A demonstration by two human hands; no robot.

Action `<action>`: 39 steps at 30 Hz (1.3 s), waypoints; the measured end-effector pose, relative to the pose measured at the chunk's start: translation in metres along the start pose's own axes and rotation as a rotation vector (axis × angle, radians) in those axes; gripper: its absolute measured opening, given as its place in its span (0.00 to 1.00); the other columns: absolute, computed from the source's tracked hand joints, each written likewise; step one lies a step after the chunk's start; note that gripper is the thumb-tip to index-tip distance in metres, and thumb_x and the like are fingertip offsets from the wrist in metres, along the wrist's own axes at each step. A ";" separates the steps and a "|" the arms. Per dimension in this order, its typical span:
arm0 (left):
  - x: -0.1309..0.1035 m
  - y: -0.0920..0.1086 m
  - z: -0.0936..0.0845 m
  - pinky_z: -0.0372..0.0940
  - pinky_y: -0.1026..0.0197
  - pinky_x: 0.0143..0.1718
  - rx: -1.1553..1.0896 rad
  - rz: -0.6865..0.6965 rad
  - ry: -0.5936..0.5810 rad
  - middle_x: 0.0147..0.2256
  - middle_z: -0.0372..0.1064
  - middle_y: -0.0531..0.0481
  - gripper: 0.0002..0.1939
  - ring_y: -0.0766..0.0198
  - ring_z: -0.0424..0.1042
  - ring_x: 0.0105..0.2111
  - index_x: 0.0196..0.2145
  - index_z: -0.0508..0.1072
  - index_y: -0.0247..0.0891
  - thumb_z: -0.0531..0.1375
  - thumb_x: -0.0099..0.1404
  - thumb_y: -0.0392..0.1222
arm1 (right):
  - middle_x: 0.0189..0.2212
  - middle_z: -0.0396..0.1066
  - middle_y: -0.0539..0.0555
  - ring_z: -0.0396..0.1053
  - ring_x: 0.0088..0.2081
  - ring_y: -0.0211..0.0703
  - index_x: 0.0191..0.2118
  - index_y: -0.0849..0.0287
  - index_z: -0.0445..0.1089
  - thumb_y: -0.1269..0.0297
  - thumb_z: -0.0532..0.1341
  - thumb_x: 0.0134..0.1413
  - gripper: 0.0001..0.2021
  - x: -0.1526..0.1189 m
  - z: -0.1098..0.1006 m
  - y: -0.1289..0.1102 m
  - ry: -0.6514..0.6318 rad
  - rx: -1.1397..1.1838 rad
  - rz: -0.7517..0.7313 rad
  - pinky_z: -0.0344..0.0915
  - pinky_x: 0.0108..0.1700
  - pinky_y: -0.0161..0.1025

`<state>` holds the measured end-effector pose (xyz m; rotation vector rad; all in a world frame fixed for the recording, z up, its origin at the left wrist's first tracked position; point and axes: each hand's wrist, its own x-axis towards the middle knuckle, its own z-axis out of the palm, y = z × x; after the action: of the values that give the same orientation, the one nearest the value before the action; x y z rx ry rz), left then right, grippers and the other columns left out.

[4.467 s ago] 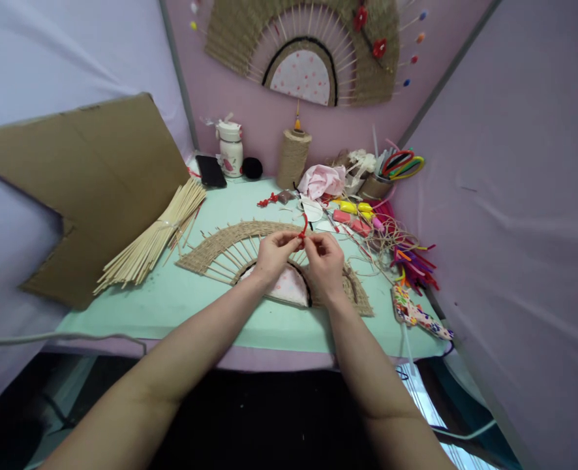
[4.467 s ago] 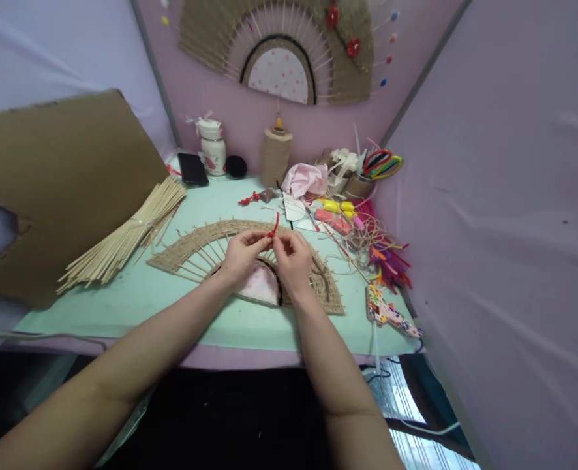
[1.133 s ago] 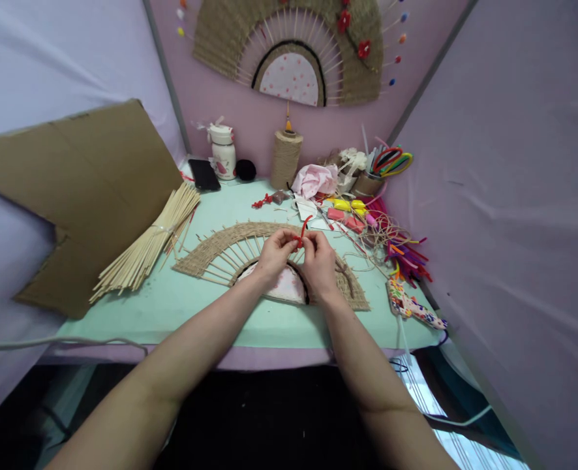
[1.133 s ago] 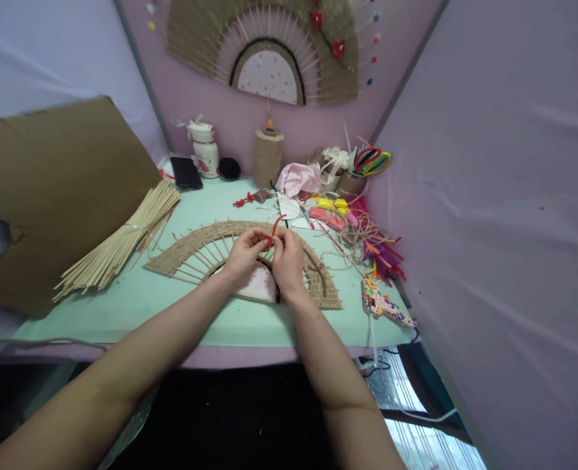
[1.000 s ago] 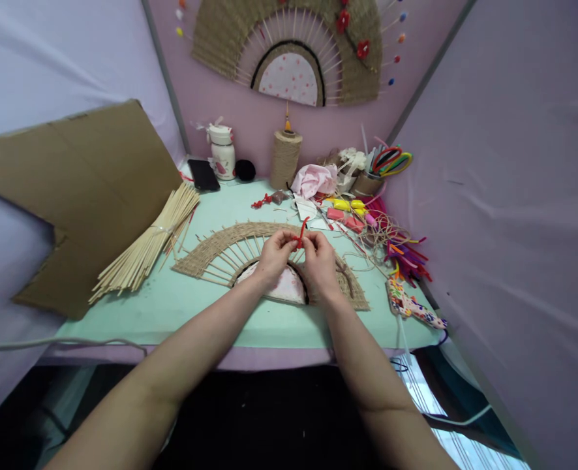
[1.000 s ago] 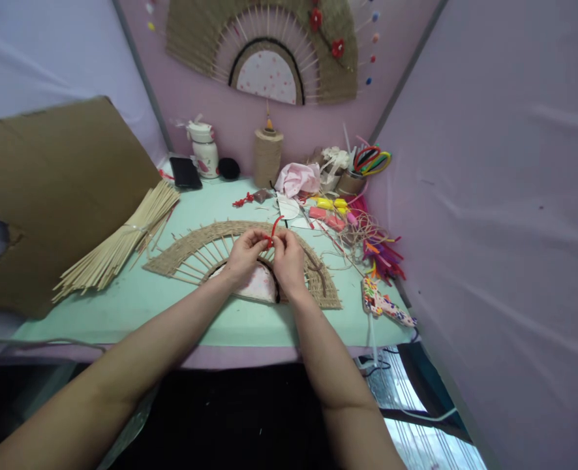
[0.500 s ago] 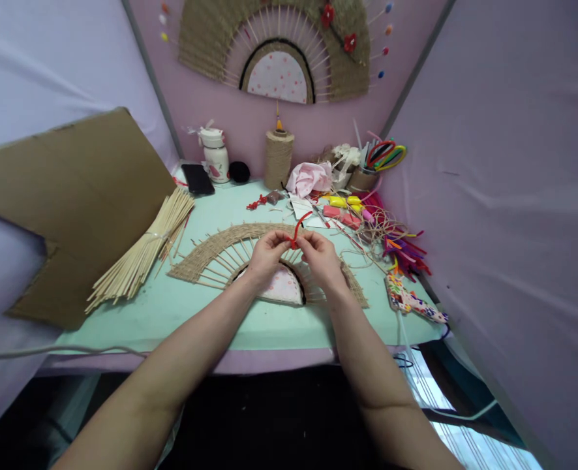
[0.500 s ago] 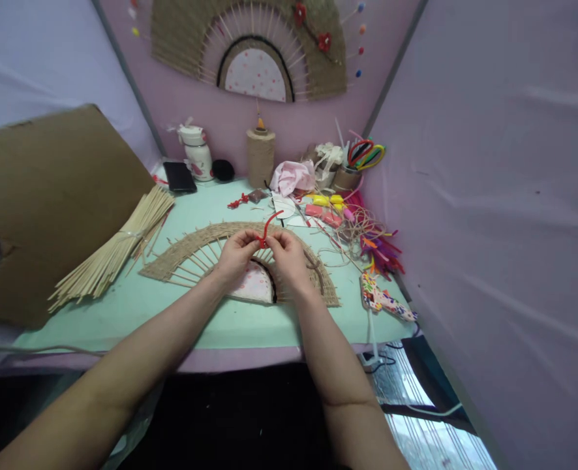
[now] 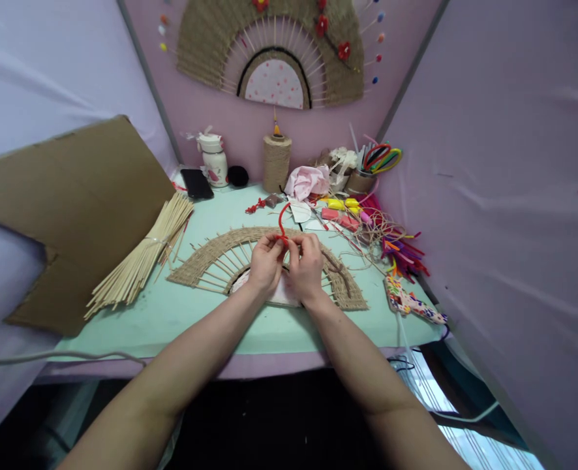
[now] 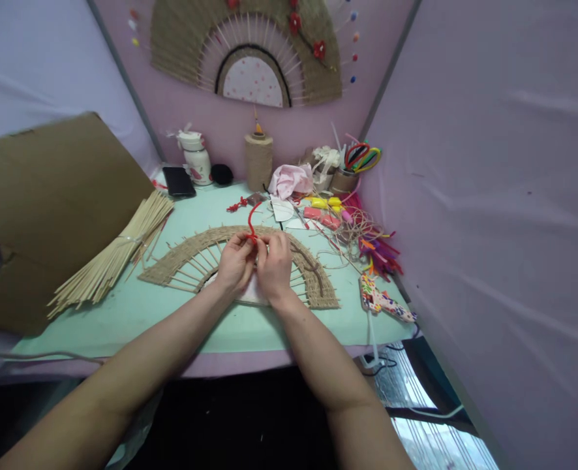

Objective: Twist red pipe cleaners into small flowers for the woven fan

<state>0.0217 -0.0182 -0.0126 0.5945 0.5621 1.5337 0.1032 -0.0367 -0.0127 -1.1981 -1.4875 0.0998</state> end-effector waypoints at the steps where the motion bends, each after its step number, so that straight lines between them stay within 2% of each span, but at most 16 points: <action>1: 0.000 0.000 0.000 0.63 0.69 0.39 -0.007 -0.011 0.007 0.28 0.68 0.55 0.09 0.73 0.68 0.31 0.29 0.68 0.36 0.65 0.52 0.30 | 0.34 0.65 0.54 0.63 0.38 0.44 0.34 0.57 0.65 0.63 0.53 0.62 0.07 0.000 0.001 -0.001 0.002 0.000 0.000 0.61 0.41 0.42; 5: 0.002 0.001 -0.001 0.64 0.70 0.38 -0.038 -0.043 0.028 0.28 0.68 0.56 0.10 0.74 0.68 0.30 0.29 0.68 0.36 0.65 0.53 0.29 | 0.34 0.66 0.54 0.63 0.39 0.44 0.33 0.57 0.65 0.63 0.55 0.61 0.07 0.000 0.004 -0.002 -0.001 -0.030 0.000 0.61 0.43 0.43; 10: 0.005 0.005 0.000 0.64 0.70 0.40 -0.104 -0.130 0.023 0.27 0.68 0.55 0.09 0.74 0.69 0.30 0.28 0.68 0.35 0.62 0.54 0.25 | 0.32 0.66 0.52 0.64 0.36 0.41 0.32 0.57 0.65 0.64 0.55 0.60 0.06 0.003 0.004 -0.001 -0.027 0.110 0.121 0.62 0.40 0.40; 16: 0.009 0.010 -0.002 0.65 0.72 0.37 -0.131 -0.292 -0.078 0.28 0.69 0.54 0.09 0.75 0.69 0.29 0.29 0.70 0.35 0.61 0.54 0.23 | 0.36 0.65 0.54 0.63 0.40 0.43 0.34 0.57 0.64 0.64 0.54 0.60 0.05 0.004 -0.004 -0.003 -0.007 0.102 -0.009 0.62 0.44 0.43; 19: 0.008 0.013 -0.003 0.66 0.70 0.36 -0.127 -0.337 -0.153 0.28 0.70 0.54 0.09 0.73 0.69 0.28 0.30 0.71 0.34 0.64 0.53 0.25 | 0.35 0.65 0.54 0.64 0.39 0.43 0.34 0.57 0.64 0.65 0.54 0.61 0.05 0.005 -0.009 -0.003 -0.010 0.122 -0.012 0.62 0.43 0.42; 24: 0.008 0.018 -0.009 0.66 0.65 0.37 -0.065 -0.428 -0.233 0.29 0.71 0.50 0.08 0.68 0.71 0.30 0.31 0.73 0.32 0.67 0.51 0.30 | 0.34 0.66 0.53 0.64 0.38 0.42 0.33 0.57 0.65 0.65 0.55 0.60 0.05 0.008 -0.015 0.000 -0.099 0.138 -0.024 0.63 0.40 0.41; 29: 0.010 0.018 -0.013 0.67 0.65 0.37 -0.084 -0.443 -0.199 0.30 0.72 0.51 0.08 0.70 0.71 0.30 0.31 0.73 0.33 0.66 0.52 0.30 | 0.33 0.67 0.52 0.65 0.36 0.40 0.34 0.58 0.67 0.63 0.56 0.59 0.06 0.012 -0.019 0.006 -0.191 0.232 0.078 0.63 0.38 0.38; 33: 0.010 0.019 -0.012 0.67 0.67 0.34 -0.100 -0.467 -0.194 0.29 0.72 0.51 0.07 0.71 0.71 0.29 0.32 0.72 0.33 0.65 0.54 0.29 | 0.36 0.67 0.53 0.67 0.37 0.40 0.38 0.58 0.69 0.61 0.57 0.58 0.07 0.017 -0.023 0.012 -0.188 0.305 0.139 0.64 0.37 0.37; 39: 0.009 0.018 -0.011 0.67 0.68 0.32 -0.063 -0.474 -0.228 0.26 0.71 0.51 0.06 0.72 0.70 0.27 0.30 0.72 0.32 0.65 0.53 0.28 | 0.35 0.68 0.53 0.66 0.36 0.40 0.35 0.58 0.70 0.64 0.58 0.56 0.05 0.021 -0.030 0.015 -0.307 0.328 0.071 0.62 0.33 0.36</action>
<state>0.0003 -0.0103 -0.0083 0.5330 0.4391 1.0179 0.1392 -0.0314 0.0021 -0.9973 -1.6157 0.5763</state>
